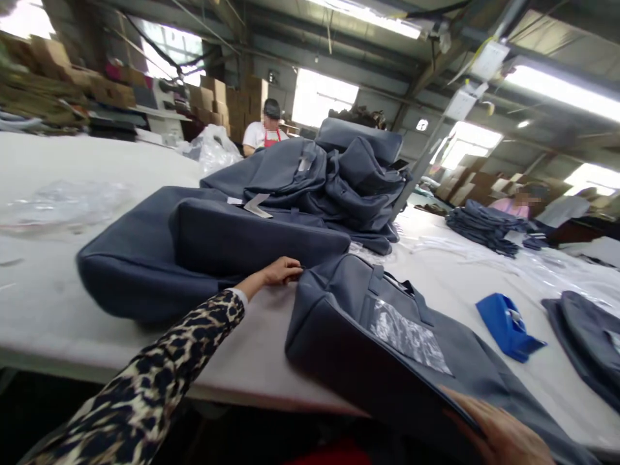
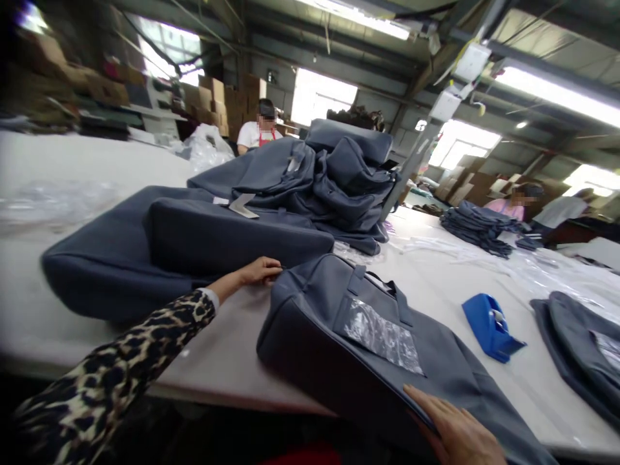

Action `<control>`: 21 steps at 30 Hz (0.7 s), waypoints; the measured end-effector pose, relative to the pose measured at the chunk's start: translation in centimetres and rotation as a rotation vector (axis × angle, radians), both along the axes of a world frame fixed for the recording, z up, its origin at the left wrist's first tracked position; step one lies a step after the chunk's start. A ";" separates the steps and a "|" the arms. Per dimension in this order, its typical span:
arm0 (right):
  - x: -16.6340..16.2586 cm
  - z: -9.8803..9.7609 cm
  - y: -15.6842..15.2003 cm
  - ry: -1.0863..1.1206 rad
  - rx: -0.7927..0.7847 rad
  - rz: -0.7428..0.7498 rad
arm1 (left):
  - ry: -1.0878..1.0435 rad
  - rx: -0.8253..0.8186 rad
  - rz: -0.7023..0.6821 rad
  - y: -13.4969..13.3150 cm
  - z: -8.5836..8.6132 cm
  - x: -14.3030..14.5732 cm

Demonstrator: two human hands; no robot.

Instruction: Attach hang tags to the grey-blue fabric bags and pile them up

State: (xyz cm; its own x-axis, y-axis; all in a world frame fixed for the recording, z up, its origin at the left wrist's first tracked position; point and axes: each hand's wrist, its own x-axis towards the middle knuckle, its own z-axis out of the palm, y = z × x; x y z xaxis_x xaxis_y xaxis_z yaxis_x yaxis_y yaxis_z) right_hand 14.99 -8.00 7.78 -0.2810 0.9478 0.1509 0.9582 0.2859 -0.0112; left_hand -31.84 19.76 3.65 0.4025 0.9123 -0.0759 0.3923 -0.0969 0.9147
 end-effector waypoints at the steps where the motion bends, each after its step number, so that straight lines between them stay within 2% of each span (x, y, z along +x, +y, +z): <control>1: -1.9 0.9 0.0 -0.020 -0.051 -0.052 | 0.011 0.022 0.014 0.0 0.4 0.3; 4: -6.4 3.1 0.5 -0.061 -0.211 -0.148 | 0.088 0.144 0.080 -0.3 2.3 1.0; 6: -7.6 3.7 0.8 -0.056 -0.238 -0.203 | 0.179 0.426 0.286 -1.4 4.2 1.9; 8: -8.0 3.5 0.7 -0.034 -0.239 -0.232 | 0.175 0.585 0.312 -4.2 6.3 3.9; 9: -8.1 3.3 0.5 -0.019 -0.232 -0.238 | 0.169 0.632 0.212 -6.2 7.3 5.4; 10: -8.2 3.1 0.2 -0.003 -0.222 -0.240 | 0.168 0.658 0.032 -8.5 8.0 7.1; 12: -8.4 3.1 -0.3 0.026 -0.216 -0.245 | 0.315 0.730 -0.359 -13.2 8.8 11.0; 13: -8.2 3.5 -0.5 0.048 -0.232 -0.236 | 0.431 0.765 -0.516 -15.2 8.7 12.9; 15: -6.8 4.7 -0.8 0.186 -0.314 -0.153 | 0.655 0.816 -0.553 -17.9 7.8 15.5; 17: -3.5 6.0 -0.7 0.494 -0.368 -0.060 | 0.753 0.899 -0.519 -18.9 6.3 16.4; 18: -1.1 6.5 -0.4 0.689 -0.341 -0.062 | 0.741 0.963 -0.503 -19.1 5.5 16.3; 19: 1.6 6.7 0.1 0.869 -0.266 -0.121 | 0.701 1.034 -0.491 -19.1 4.6 15.9; 21: 7.4 6.1 1.6 1.046 0.027 -0.427 | 0.578 1.182 -0.428 -19.2 3.1 14.9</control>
